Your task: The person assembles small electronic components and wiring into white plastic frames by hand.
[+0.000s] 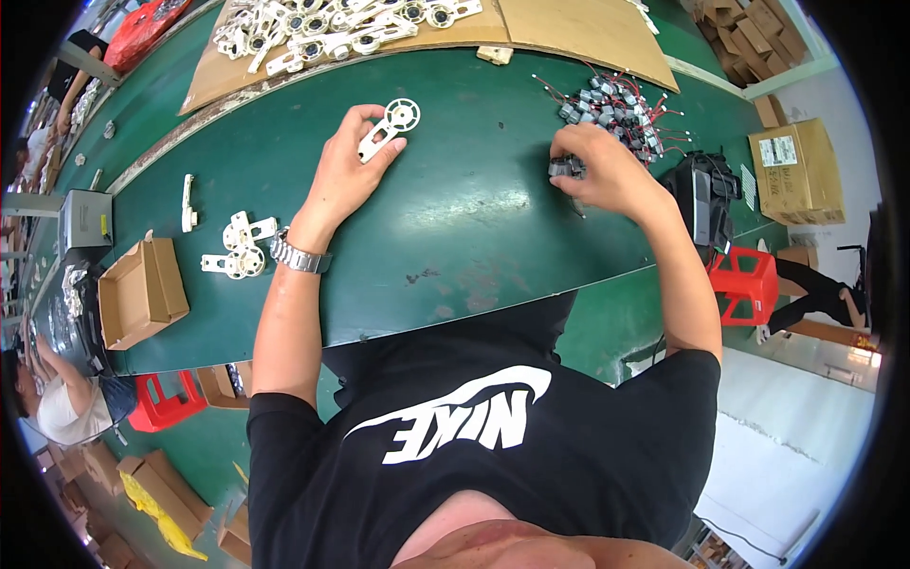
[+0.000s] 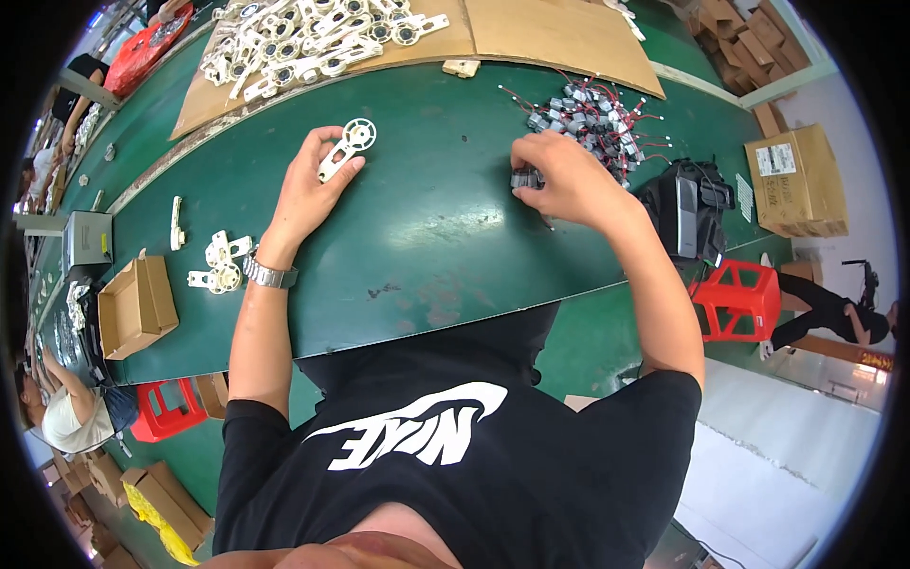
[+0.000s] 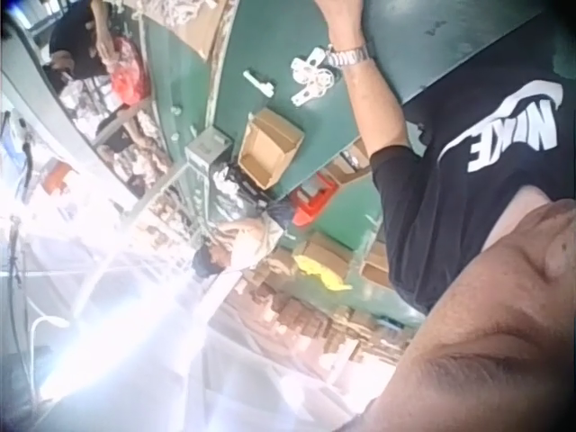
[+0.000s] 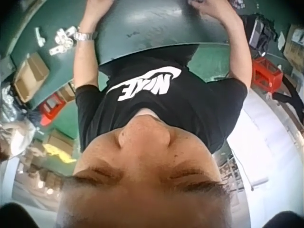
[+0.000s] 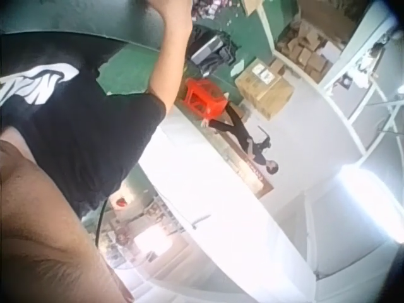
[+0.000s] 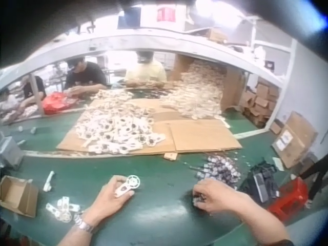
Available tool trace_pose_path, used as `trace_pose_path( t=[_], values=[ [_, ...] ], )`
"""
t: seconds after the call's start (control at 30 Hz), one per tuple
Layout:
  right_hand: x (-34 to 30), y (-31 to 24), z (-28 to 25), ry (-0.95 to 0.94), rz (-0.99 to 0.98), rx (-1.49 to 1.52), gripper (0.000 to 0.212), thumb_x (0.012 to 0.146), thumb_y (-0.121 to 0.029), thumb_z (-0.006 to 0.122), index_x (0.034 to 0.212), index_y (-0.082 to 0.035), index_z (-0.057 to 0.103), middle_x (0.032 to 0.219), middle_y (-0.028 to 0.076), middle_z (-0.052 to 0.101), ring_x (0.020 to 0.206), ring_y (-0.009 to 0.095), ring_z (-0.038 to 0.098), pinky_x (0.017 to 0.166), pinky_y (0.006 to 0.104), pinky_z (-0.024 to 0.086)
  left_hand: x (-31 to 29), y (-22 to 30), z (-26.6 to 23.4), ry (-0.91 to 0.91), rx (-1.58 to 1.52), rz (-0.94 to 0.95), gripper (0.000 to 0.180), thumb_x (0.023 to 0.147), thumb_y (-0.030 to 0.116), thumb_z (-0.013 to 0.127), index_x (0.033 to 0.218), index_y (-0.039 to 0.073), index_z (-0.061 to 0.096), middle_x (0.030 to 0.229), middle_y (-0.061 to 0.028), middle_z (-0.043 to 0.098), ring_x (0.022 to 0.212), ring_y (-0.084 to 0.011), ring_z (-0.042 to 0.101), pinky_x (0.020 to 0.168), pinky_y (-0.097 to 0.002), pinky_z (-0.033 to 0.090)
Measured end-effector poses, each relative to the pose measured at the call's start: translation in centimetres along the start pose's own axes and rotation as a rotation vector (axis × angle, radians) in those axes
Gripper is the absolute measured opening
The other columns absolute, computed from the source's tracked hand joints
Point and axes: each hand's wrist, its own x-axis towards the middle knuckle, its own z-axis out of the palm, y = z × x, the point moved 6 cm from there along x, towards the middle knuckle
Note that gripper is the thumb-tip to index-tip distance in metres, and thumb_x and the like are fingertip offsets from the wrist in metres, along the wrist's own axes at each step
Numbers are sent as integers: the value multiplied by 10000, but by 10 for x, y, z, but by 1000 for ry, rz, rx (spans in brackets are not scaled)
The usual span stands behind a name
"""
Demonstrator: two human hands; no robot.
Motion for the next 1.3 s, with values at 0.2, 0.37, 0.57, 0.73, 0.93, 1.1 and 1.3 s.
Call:
trace_pose_path(
  t=[0.2, 0.37, 0.57, 0.73, 0.93, 1.1, 1.3],
  values=[
    [20, 9, -14, 97, 195, 199, 280, 911, -116, 768, 1120, -1, 622, 761, 113, 604, 695, 219, 574, 666, 361, 478, -1, 4, 1, -18, 35, 15, 402, 968, 198, 779, 1297, 61, 593, 855, -75, 687, 753, -189, 631, 710, -340, 514],
    [28, 33, -23, 239, 264, 401, 270, 1015, -265, 729, 1119, -16, 741, 739, 3, 617, 673, 96, 530, 635, 295, 466, -1, -1, 0, 26, 27, 46, 417, 960, 204, 788, 1312, 71, 608, 964, -99, 701, 816, -213, 661, 741, -362, 538],
    [55, 7, -10, 103, 234, 882, 318, 1034, -232, 697, 1307, -69, 713, 935, -10, 689, 818, 86, 614, 737, 260, 520, -2, 8, -3, 121, 88, 236, 353, 966, 143, 779, 1284, 41, 666, 1052, -55, 643, 884, -131, 613, 737, -303, 522],
    [93, -27, 21, 111, 81, 811, 358, 1018, -99, 675, 1376, -109, 663, 1084, 20, 741, 945, 86, 680, 786, 258, 562, -3, 9, -2, 150, 58, 197, 369, 910, 41, 805, 1271, 44, 730, 1043, -35, 630, 839, -106, 583, 634, -227, 460],
    [102, -47, 38, 328, -127, 644, 278, 977, -52, 711, 1255, -48, 718, 1090, 67, 742, 885, 140, 689, 754, 299, 563, -4, 5, -2, 173, 78, 174, 354, 912, 95, 807, 1259, 69, 738, 1008, -64, 648, 832, -176, 638, 670, -297, 516],
    [92, -51, 45, 370, -157, 549, 267, 958, -40, 717, 1224, -42, 709, 1075, 107, 738, 829, 216, 691, 731, 328, 562, -5, 7, -1, 200, 112, 210, 381, 905, 65, 819, 1277, 52, 740, 993, -36, 643, 812, -112, 599, 629, -241, 476],
    [93, -58, 55, 353, -170, 567, 249, 956, -39, 705, 1205, -24, 701, 1041, 135, 729, 872, 303, 707, 759, 387, 568, -6, 12, 1, 183, 207, 251, 372, 897, 79, 823, 1263, 84, 754, 966, -27, 628, 765, -121, 575, 602, -262, 457]
  ],
)
